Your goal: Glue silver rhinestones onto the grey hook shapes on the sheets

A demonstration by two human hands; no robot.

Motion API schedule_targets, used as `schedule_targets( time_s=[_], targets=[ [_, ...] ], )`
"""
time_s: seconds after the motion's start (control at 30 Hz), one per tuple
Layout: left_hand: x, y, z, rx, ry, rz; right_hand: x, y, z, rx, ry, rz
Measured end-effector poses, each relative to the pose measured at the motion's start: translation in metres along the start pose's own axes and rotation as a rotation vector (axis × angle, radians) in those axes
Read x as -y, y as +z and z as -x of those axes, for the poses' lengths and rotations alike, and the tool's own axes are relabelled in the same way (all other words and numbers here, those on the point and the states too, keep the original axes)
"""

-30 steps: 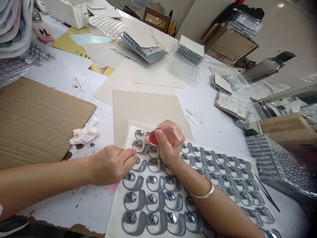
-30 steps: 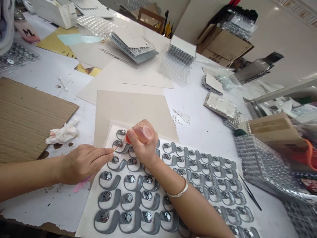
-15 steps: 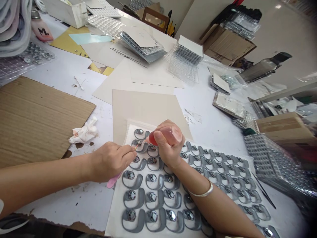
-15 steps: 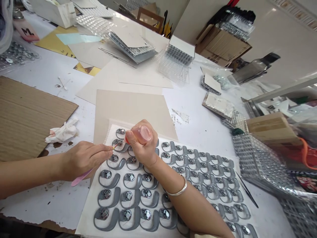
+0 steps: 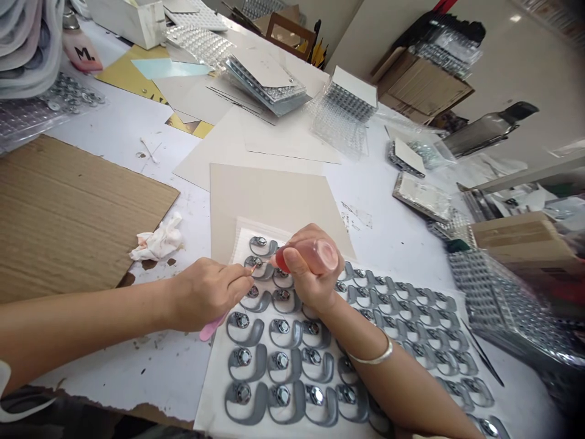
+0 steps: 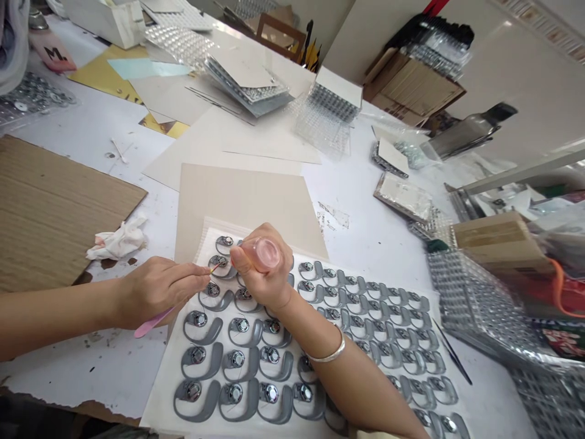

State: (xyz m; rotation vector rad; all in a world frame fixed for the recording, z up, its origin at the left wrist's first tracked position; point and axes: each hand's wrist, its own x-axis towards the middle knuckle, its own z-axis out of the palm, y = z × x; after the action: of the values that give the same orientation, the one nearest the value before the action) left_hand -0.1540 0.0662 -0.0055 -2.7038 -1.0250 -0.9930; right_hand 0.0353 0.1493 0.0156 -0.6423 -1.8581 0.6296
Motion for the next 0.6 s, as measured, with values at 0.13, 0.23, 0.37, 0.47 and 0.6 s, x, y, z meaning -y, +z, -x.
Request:
schedule_targets(
  time_s=[0.13,0.23,0.37,0.47,0.6],
  targets=[
    [-0.0003,-0.0003,-0.0001,0.000,-0.002,-0.005,0.0012,-0.0004,0.0007,0.022,-0.031,0.000],
    [-0.0004,0.0007,0.0005,0.001,-0.010,-0.006,0.0013,-0.0007,0.0012,0.038,-0.052,-0.016],
    [0.0007,0.0023,0.0019,0.006,-0.035,0.028,0.0007,-0.0009,0.0014,0.038,-0.072,-0.022],
    [0.0031,0.0026,0.0020,0.001,-0.092,0.081,-0.0012,-0.0019,0.0022,0.012,-0.064,-0.043],
    [0.0073,0.0012,0.0004,-0.007,-0.169,0.177,-0.0044,-0.0045,0.0042,-0.039,-0.053,-0.050]
  ],
)
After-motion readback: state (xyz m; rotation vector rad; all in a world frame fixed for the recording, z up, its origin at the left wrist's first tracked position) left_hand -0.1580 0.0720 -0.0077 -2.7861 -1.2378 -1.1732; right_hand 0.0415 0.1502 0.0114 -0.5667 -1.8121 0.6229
